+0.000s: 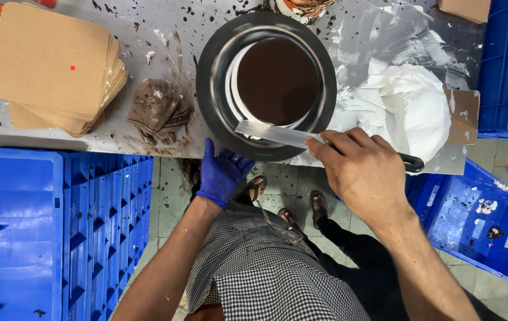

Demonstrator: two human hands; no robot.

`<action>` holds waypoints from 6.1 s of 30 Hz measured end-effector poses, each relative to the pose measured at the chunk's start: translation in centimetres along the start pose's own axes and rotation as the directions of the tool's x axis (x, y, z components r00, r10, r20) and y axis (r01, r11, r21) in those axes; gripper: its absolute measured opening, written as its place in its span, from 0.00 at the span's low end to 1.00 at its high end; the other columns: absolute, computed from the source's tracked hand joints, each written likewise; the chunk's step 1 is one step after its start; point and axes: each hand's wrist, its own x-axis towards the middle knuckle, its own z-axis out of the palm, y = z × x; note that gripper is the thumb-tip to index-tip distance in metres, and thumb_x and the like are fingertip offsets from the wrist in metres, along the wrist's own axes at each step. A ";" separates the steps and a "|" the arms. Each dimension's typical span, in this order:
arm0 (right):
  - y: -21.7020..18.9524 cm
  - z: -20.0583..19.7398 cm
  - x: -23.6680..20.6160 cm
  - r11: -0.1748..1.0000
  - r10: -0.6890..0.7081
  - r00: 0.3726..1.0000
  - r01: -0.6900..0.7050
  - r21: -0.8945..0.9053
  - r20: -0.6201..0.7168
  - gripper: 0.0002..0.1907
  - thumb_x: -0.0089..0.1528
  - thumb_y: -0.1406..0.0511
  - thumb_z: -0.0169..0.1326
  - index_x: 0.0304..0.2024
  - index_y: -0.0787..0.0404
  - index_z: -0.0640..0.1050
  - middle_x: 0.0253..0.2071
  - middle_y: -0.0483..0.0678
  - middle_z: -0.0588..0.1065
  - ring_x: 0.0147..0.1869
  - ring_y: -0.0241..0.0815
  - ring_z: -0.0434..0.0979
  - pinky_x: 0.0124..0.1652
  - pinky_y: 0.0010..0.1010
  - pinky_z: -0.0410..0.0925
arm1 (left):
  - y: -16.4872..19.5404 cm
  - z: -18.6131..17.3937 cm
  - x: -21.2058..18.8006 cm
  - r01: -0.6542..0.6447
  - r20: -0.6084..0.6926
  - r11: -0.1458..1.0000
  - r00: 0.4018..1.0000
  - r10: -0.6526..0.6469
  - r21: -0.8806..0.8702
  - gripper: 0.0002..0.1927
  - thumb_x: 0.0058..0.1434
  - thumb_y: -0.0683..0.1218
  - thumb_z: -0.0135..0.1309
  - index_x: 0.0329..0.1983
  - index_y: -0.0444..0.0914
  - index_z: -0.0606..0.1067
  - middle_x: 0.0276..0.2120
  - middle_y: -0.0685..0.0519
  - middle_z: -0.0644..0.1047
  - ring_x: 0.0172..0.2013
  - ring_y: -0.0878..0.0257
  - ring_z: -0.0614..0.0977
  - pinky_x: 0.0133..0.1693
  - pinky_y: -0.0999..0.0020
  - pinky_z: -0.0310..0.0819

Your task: The person assembles layered cakes by spreading white cream on a dark cake base using a spatula, then pouring chocolate sauce and smoothing it. They repeat this process for multiple cakes, placing finished units into a blue crate.

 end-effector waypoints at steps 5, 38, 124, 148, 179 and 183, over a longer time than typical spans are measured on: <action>-0.1 -0.3 -0.3 1.000 -0.001 1.000 0.001 -0.021 0.007 0.16 0.57 0.65 0.59 0.49 0.50 0.84 0.47 0.39 0.81 0.46 0.40 0.79 0.42 0.35 0.72 | 0.0 -0.2 -0.1 0.002 0.011 1.000 1.000 -0.002 0.022 0.44 0.67 0.73 0.34 0.69 0.35 0.65 0.59 0.44 0.75 0.60 0.48 0.76 0.66 0.48 0.62; 1.0 -4.4 -7.3 0.960 0.280 0.960 -0.280 0.024 0.002 0.16 0.58 0.67 0.59 0.48 0.50 0.85 0.46 0.42 0.81 0.47 0.45 0.80 0.45 0.39 0.73 | -1.1 -1.6 -1.5 -0.005 -0.011 0.994 1.000 0.006 0.106 0.48 0.66 0.72 0.34 0.72 0.30 0.56 0.67 0.34 0.67 0.66 0.39 0.71 0.66 0.47 0.62; -19.4 6.6 7.5 0.155 -0.028 0.806 -0.582 0.799 0.592 0.18 0.65 0.61 0.53 0.56 0.59 0.78 0.28 0.42 0.79 0.21 0.29 0.71 0.23 0.25 0.66 | 17.9 0.2 -21.2 -0.624 0.256 0.781 0.757 0.601 0.012 0.37 0.71 0.67 0.33 0.74 0.42 0.61 0.70 0.46 0.67 0.66 0.47 0.71 0.66 0.44 0.66; -6.8 9.5 2.8 -0.094 -0.491 0.475 -0.862 0.498 0.730 0.24 0.66 0.58 0.52 0.61 0.62 0.77 0.26 0.42 0.74 0.14 0.26 0.59 0.13 0.18 0.51 | 6.3 -0.3 -25.3 -0.830 0.045 0.539 0.539 0.841 -0.142 0.28 0.74 0.56 0.36 0.72 0.39 0.63 0.71 0.44 0.66 0.68 0.47 0.69 0.69 0.45 0.61; -54.3 16.9 42.7 0.396 -0.467 0.701 -0.379 0.836 0.539 0.13 0.69 0.62 0.50 0.45 0.66 0.79 0.27 0.45 0.76 0.19 0.32 0.68 0.17 0.26 0.61 | 29.8 -15.2 -37.1 -0.981 -0.384 0.135 0.180 0.905 -0.141 0.28 0.72 0.54 0.38 0.72 0.39 0.59 0.69 0.45 0.65 0.65 0.50 0.70 0.63 0.48 0.65; -56.5 17.3 44.9 0.267 -0.460 0.632 -0.571 0.777 0.623 0.14 0.69 0.63 0.49 0.46 0.69 0.77 0.27 0.47 0.75 0.19 0.31 0.64 0.16 0.25 0.58 | 28.7 -16.9 -37.4 -0.989 -0.396 0.100 0.050 0.917 0.106 0.26 0.74 0.50 0.34 0.74 0.37 0.58 0.71 0.43 0.63 0.66 0.50 0.69 0.64 0.50 0.65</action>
